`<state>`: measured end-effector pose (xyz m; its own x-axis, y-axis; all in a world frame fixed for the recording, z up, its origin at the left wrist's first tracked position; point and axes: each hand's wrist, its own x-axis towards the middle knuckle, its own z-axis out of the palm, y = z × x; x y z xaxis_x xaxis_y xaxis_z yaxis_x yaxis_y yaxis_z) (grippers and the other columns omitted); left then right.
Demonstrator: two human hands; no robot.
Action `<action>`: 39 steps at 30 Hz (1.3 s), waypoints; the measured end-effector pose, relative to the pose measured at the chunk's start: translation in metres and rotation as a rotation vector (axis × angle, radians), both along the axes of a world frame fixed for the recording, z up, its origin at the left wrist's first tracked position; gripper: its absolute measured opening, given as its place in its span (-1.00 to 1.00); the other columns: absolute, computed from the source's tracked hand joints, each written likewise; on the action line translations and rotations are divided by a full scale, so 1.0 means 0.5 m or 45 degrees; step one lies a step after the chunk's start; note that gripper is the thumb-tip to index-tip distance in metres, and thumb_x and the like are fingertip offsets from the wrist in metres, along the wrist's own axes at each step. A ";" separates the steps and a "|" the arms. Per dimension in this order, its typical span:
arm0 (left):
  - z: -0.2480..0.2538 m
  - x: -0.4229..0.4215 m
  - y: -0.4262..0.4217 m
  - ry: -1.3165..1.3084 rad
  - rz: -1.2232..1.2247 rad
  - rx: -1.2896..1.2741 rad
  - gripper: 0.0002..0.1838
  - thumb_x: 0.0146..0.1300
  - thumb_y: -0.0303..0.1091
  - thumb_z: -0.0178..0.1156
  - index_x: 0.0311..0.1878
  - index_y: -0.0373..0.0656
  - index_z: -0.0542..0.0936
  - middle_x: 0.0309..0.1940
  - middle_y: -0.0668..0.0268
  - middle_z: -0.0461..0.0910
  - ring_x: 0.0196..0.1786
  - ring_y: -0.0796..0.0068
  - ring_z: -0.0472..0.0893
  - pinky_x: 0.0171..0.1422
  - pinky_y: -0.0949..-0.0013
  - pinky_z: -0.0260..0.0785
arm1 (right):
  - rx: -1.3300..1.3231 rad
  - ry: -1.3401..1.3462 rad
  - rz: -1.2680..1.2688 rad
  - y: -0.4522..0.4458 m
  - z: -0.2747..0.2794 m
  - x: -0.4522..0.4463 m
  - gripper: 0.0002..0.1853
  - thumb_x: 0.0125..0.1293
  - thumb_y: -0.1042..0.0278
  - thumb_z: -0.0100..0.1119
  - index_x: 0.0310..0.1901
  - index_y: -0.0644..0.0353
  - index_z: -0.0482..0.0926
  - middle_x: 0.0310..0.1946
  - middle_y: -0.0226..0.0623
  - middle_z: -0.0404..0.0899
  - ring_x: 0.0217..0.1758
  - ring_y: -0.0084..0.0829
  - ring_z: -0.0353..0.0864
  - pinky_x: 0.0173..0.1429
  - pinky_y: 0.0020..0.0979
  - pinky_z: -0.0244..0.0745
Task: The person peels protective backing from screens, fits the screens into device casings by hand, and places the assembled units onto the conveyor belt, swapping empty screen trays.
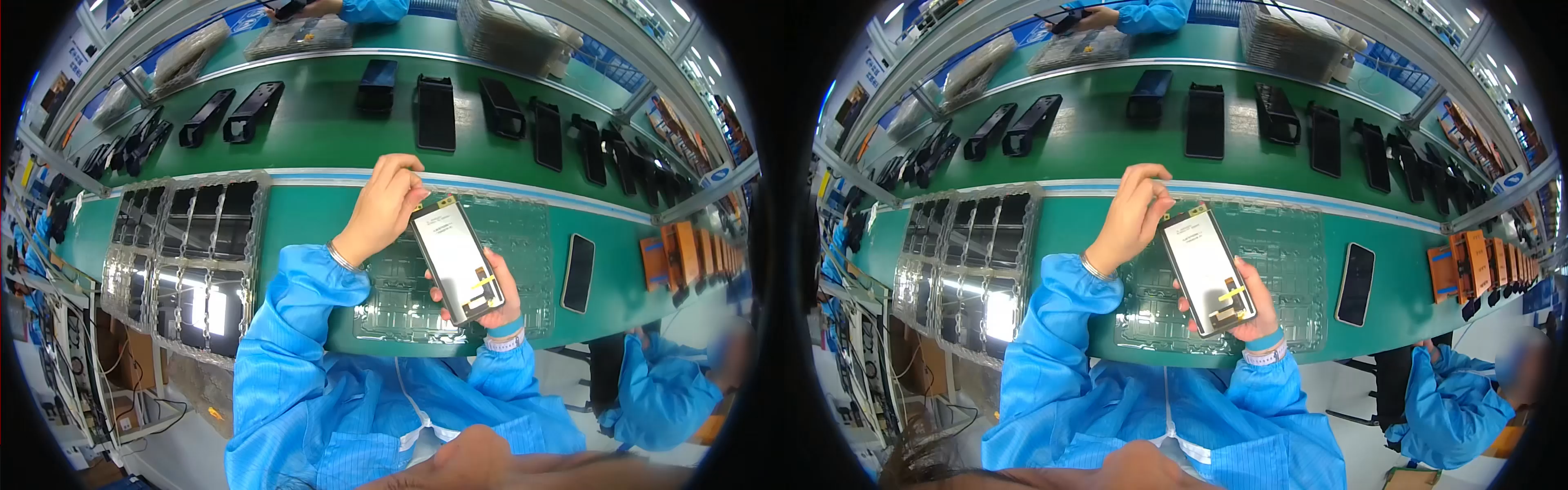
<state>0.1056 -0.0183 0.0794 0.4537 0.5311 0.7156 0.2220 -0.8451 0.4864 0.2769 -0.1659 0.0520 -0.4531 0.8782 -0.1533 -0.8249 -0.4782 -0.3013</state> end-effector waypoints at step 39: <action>-0.019 0.045 -0.152 -0.090 -0.261 -0.154 -0.79 -0.14 -0.44 0.45 -0.36 -0.01 0.67 -0.15 0.36 0.47 -0.04 0.24 0.34 0.05 0.22 0.24 | 0.340 -0.922 -0.663 -0.003 0.016 -0.042 -0.38 0.54 -0.10 -0.49 0.28 0.30 0.27 0.11 -0.10 0.45 0.17 -0.30 0.48 0.28 -0.32 0.38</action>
